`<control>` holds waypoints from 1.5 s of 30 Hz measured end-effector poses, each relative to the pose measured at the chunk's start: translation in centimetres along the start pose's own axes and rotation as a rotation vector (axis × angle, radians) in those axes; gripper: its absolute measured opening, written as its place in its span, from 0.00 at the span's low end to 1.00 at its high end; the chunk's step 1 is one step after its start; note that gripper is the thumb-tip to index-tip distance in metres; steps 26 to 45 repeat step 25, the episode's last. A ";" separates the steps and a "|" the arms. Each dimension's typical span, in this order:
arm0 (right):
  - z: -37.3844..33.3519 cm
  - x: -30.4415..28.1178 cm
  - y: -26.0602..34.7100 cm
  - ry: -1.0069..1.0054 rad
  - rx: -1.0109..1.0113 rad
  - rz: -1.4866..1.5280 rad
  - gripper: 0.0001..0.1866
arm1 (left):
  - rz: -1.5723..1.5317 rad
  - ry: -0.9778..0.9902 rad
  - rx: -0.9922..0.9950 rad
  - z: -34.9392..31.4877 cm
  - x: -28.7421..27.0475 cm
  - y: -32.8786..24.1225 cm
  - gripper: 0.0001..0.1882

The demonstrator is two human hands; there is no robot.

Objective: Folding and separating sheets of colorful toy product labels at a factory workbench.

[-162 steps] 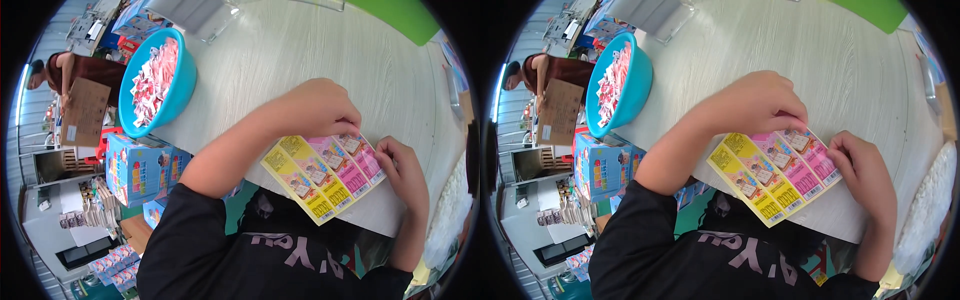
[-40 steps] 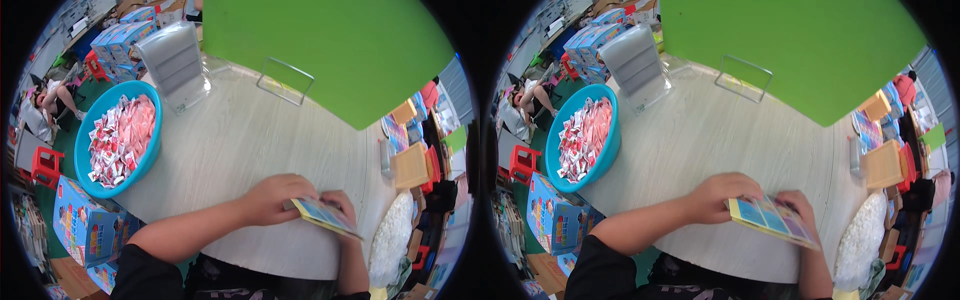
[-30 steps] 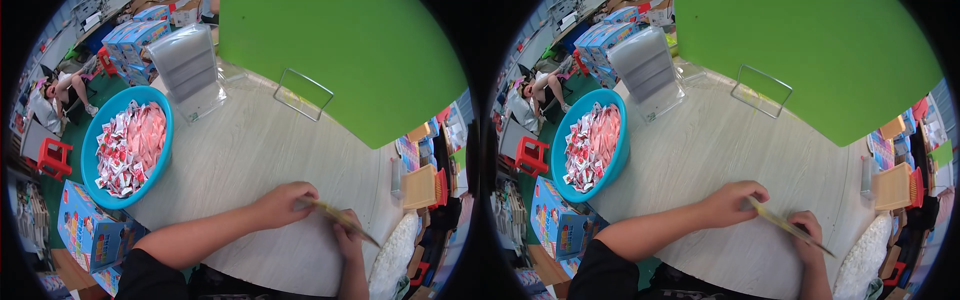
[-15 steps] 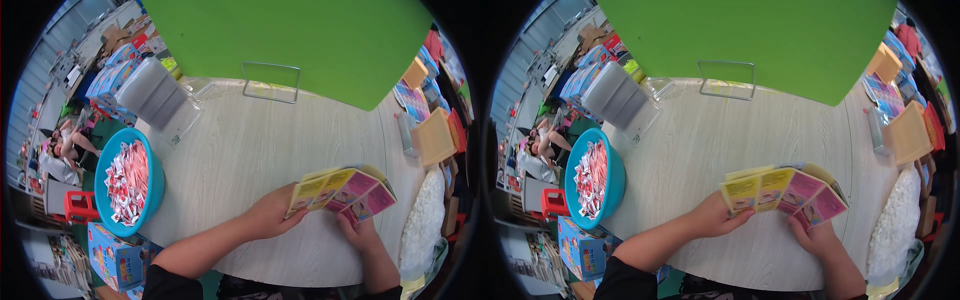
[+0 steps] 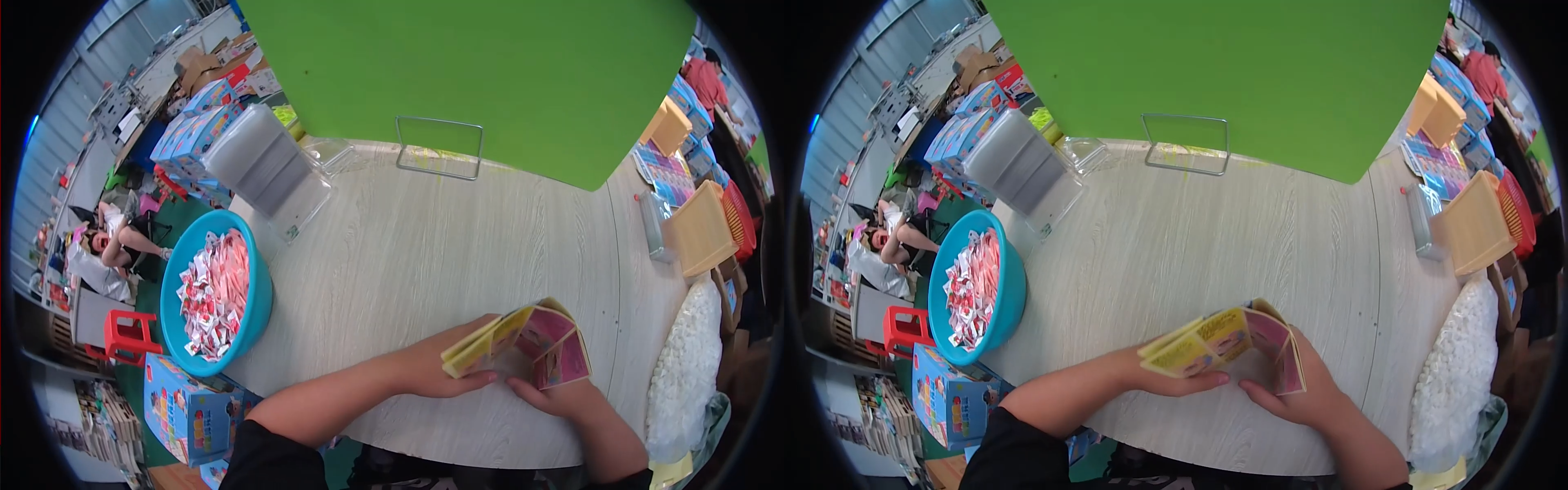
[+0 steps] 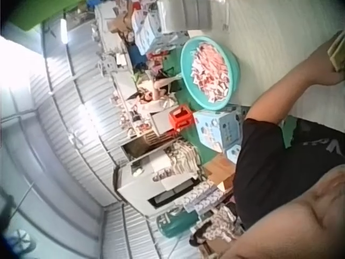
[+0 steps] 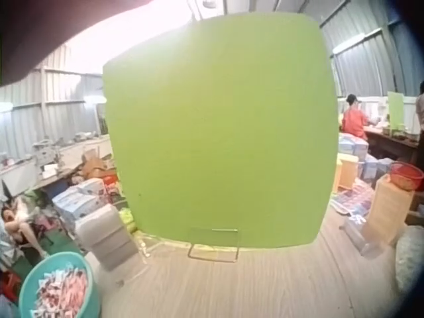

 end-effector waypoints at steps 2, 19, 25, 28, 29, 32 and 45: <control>-0.3 -0.3 -0.4 -0.050 0.045 0.093 0.45 | 0.077 -0.109 0.065 -0.3 -0.5 1.1 0.30; 0.3 1.4 -0.5 -0.089 -0.063 -0.174 0.43 | 0.225 -0.484 0.254 0.6 -2.6 1.2 0.17; 1.9 1.2 1.5 0.055 0.227 -0.188 0.51 | -0.088 -0.483 0.056 1.3 -4.1 4.0 0.17; 1.9 1.2 1.5 0.055 0.227 -0.188 0.51 | -0.088 -0.483 0.056 1.3 -4.1 4.0 0.17; 1.9 1.2 1.5 0.055 0.227 -0.188 0.51 | -0.088 -0.483 0.056 1.3 -4.1 4.0 0.17; 1.9 1.2 1.5 0.055 0.227 -0.188 0.51 | -0.088 -0.483 0.056 1.3 -4.1 4.0 0.17; 1.9 1.2 1.5 0.055 0.227 -0.188 0.51 | -0.088 -0.483 0.056 1.3 -4.1 4.0 0.17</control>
Point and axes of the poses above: each hand's wrist, its own z-axis towards the middle knuckle, its own x-axis out of the palm, y = z × x, the point moved 9 cm from there along z, towards the middle knuckle, and after that the axes turned 3 degrees about z, right-handed, at the moved point
